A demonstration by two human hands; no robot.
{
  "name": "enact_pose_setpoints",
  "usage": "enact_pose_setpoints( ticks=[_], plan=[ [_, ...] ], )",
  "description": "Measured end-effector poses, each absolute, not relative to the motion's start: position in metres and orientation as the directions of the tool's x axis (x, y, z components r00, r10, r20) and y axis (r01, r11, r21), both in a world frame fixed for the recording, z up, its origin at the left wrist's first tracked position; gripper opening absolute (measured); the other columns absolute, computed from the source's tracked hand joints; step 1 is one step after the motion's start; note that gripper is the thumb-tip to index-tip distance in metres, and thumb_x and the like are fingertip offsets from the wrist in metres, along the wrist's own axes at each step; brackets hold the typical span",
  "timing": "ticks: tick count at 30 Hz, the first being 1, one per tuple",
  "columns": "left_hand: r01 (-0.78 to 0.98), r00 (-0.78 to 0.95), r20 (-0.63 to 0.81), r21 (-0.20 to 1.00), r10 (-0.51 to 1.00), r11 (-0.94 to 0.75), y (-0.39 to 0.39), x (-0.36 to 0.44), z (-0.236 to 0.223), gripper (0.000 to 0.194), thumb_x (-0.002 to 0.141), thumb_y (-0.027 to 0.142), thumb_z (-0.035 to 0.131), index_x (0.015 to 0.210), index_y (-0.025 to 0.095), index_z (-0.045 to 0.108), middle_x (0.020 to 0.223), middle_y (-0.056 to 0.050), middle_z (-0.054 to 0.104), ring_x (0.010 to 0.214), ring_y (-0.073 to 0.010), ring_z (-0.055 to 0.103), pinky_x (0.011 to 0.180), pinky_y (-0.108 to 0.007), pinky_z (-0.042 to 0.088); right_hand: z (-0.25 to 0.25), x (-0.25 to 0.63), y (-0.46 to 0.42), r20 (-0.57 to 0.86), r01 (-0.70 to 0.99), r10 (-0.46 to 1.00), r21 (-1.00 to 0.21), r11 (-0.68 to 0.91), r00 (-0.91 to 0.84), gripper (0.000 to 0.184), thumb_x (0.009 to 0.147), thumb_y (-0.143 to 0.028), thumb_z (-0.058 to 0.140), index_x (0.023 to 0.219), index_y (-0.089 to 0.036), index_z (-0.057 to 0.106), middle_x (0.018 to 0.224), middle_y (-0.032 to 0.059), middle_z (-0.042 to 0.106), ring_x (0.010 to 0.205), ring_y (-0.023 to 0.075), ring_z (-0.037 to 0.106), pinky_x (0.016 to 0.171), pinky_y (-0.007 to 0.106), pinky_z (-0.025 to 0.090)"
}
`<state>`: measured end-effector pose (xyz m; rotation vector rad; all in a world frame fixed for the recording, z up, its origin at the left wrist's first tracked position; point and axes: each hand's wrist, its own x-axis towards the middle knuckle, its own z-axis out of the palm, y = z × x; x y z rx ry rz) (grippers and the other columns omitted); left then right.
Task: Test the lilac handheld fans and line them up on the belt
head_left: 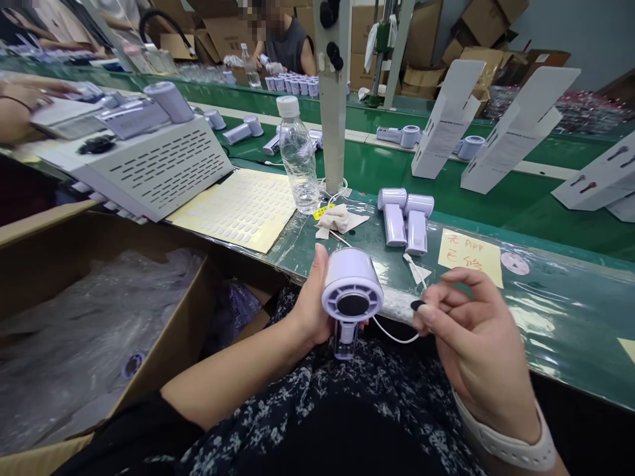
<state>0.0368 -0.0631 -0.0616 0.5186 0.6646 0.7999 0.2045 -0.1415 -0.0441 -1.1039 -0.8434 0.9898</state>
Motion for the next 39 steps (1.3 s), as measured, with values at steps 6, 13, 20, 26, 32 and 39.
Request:
enact_pose_setpoints(
  ticks=[6, 13, 20, 26, 32, 39],
  plan=[
    [-0.478, 0.492, -0.348, 0.658, 0.798, 0.582, -0.066, 0.052, -0.058, 0.074, 0.089, 0.084, 0.039, 0.075, 0.016, 0.063, 0.057, -0.002, 0.062, 0.048, -0.0142, 0.058, 0.045, -0.024, 0.048, -0.053, 0.180, -0.138, -0.057, -0.361, 0.992, -0.932, -0.013, 0.111, 0.039, 0.076, -0.016, 0.088, 0.093, -0.024, 0.053, 0.067, -0.0060, 0.067, 0.056, 0.0104, 0.066, 0.049, 0.016, 0.050],
    [-0.541, 0.403, -0.413, 0.612, 0.817, 0.576, -0.065, 0.061, -0.061, 0.064, 0.092, 0.075, 0.047, 0.089, 0.015, 0.070, 0.078, -0.007, 0.074, 0.074, -0.0188, 0.068, 0.076, -0.030, 0.057, -0.062, 0.183, -0.134, -0.076, -0.304, 0.981, -0.952, -0.019, 0.177, 0.042, 0.073, -0.017, 0.091, 0.084, -0.023, 0.051, 0.070, -0.0053, 0.069, 0.059, 0.0090, 0.062, 0.057, 0.019, 0.054],
    [-0.581, 0.383, -0.414, 0.587, 0.826, 0.564, -0.063, 0.060, -0.060, 0.061, 0.096, 0.069, 0.047, 0.092, 0.014, 0.072, 0.086, -0.009, 0.076, 0.082, -0.0192, 0.068, 0.082, -0.030, 0.055, -0.060, 0.183, -0.129, -0.113, -0.344, 0.980, -0.938, -0.050, 0.164, 0.045, 0.067, -0.021, 0.095, 0.080, -0.021, 0.052, 0.068, -0.0049, 0.068, 0.058, 0.0090, 0.060, 0.056, 0.019, 0.053],
    [-0.576, 0.373, -0.413, 0.599, 0.831, 0.556, -0.063, 0.061, -0.060, 0.060, 0.096, 0.069, 0.049, 0.089, 0.014, 0.071, 0.080, -0.006, 0.074, 0.078, -0.0188, 0.068, 0.079, -0.030, 0.055, -0.062, 0.183, -0.126, -0.137, -0.381, 0.980, -0.922, -0.072, 0.146, 0.045, 0.067, -0.021, 0.095, 0.080, -0.021, 0.052, 0.067, -0.0056, 0.066, 0.056, 0.0082, 0.059, 0.054, 0.018, 0.052],
    [-0.562, 0.303, -0.400, 0.659, 0.865, 0.501, -0.064, 0.060, -0.063, 0.059, 0.089, 0.071, 0.060, 0.089, 0.014, 0.072, 0.084, -0.006, 0.076, 0.083, -0.0180, 0.068, 0.084, -0.029, 0.055, -0.061, 0.182, -0.126, -0.149, -0.348, 0.980, -0.933, -0.095, 0.134, 0.047, 0.059, -0.016, 0.097, 0.078, -0.021, 0.055, 0.071, -0.0047, 0.066, 0.061, 0.0096, 0.060, 0.056, 0.018, 0.052],
    [-0.549, 0.216, -0.341, 0.733, 0.915, 0.403, -0.065, 0.061, -0.065, 0.060, 0.080, 0.075, 0.068, 0.091, 0.016, 0.072, 0.084, -0.005, 0.076, 0.091, -0.0214, 0.071, 0.091, -0.032, 0.055, -0.081, 0.192, -0.121, -0.166, -0.181, 0.980, -0.973, -0.145, 0.106, 0.060, 0.067, -0.030, 0.095, 0.113, -0.026, 0.056, 0.106, 0.0032, 0.072, 0.090, 0.0200, 0.068, 0.077, 0.031, 0.058]
  ],
)
